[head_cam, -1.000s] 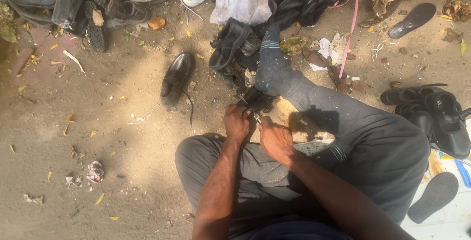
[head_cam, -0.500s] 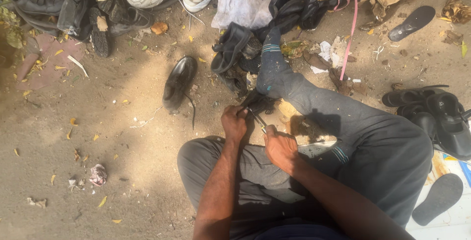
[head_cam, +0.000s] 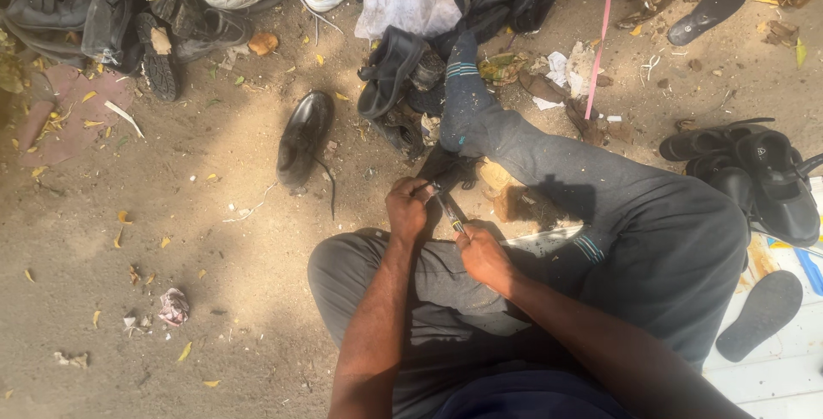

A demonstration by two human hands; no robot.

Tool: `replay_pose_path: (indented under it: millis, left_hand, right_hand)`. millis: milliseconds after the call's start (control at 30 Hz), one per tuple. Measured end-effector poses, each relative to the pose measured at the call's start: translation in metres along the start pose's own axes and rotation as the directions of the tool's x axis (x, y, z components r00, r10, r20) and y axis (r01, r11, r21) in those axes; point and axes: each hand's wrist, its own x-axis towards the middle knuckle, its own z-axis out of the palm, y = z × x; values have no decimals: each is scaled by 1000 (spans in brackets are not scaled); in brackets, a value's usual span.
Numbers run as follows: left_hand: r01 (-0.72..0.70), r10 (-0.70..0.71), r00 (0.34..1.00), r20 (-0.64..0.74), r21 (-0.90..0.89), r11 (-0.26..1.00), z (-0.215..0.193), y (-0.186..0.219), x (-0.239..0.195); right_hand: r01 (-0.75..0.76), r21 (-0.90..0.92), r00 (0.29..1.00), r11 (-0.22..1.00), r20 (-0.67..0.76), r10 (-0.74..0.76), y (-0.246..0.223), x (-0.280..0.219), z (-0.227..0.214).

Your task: The person sits on the ground and uses a knife to scrape and clean the sole of a black shoe. They hold the shoe with one hand and work on the sole with the other, occasionally adjusting the shoe's position.

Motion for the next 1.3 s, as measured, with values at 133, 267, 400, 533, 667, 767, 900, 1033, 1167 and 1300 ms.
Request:
replay_pose_path:
  millis: [133, 267, 400, 533, 667, 767, 900, 1033, 1167, 1300]
  left_hand:
    - [65, -68, 995, 67, 44, 997, 1, 3, -5]
    - [98, -100, 992, 83, 22, 995, 4, 6, -12]
    - [97, -91, 993, 70, -95, 991, 0, 4, -8]
    - [197, -165, 977, 137, -271, 942, 3, -1, -8]
    - [270, -226, 961, 158, -377, 886, 1, -7, -10]
    - [355, -274, 935, 227, -564, 745, 15, -11, -18]
    - [436, -326, 898, 295, -689, 579, 31, -12, -28]
    - [495, -348, 866, 360, -723, 482, 48, -9, -42]
    - [462, -304, 884, 356, -766, 447, 53, -13, -47]
    - [493, -248, 870, 427, -782, 381, 54, -21, -50]
  right_hand:
    - [-88, 91, 993, 992, -67, 94, 15, 18, 8]
    - [-185, 199, 976, 962, -80, 204, 12, 60, 26]
    - [-122, 188, 991, 974, -35, 131, 12, 9, 33]
    - [-238, 312, 971, 920, 78, 225, -12, -5, 17]
    - [-217, 356, 976, 909, 68, 207, -24, 6, 19]
    - [-101, 297, 994, 950, -7, 107, -12, -29, 24]
    - [-265, 331, 964, 906, 71, 256, -9, -41, 1]
    - [-148, 165, 987, 975, -41, 157, -8, -15, -13]
    - [62, -87, 985, 994, -153, -75, 18, -43, 4]
    - [7, -93, 985, 996, -172, -22, 26, -68, 3]
